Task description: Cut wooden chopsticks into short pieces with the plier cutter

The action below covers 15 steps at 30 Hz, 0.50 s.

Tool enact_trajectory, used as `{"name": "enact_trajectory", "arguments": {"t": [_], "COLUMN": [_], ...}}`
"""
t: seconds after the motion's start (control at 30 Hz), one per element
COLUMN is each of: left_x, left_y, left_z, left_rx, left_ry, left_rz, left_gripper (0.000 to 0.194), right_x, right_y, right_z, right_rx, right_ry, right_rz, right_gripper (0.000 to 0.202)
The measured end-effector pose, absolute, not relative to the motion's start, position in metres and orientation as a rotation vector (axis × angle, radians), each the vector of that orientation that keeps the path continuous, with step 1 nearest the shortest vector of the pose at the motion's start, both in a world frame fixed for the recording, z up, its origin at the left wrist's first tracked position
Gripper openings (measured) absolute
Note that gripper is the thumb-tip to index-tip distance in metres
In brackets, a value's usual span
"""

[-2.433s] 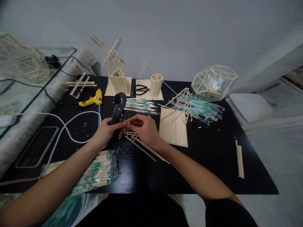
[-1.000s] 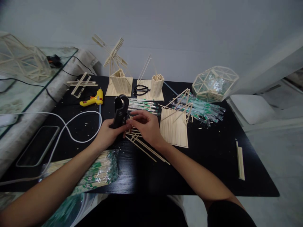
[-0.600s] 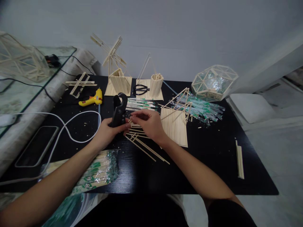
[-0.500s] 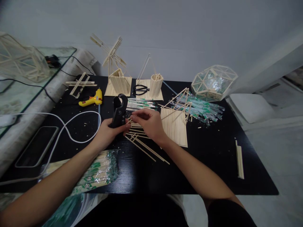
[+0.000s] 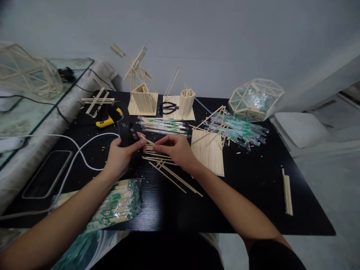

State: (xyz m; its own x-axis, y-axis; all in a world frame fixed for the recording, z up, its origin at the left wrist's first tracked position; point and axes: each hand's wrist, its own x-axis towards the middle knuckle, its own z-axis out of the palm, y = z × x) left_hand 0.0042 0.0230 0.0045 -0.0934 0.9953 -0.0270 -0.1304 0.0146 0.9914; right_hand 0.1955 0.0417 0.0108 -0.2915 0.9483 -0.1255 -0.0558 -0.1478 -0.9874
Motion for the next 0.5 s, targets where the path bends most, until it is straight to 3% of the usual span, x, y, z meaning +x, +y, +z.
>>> {"name": "enact_trajectory", "arguments": {"t": [0.17,0.5], "left_x": [0.003,0.005], "left_y": [0.024,0.022], "left_z": [0.002,0.001], "left_rx": [1.156,1.219], "left_ry": [1.222,1.259], "left_rz": [1.292,1.240], "left_gripper": [0.026,0.026], "right_x": [0.194,0.192], "right_y": [0.045,0.043], "right_z": [-0.002,-0.011], "right_rx": [-1.036,-1.034], "right_ry": [-1.360,-1.400], "right_rz": [1.636,1.629], "right_gripper": [0.032,0.024]}}
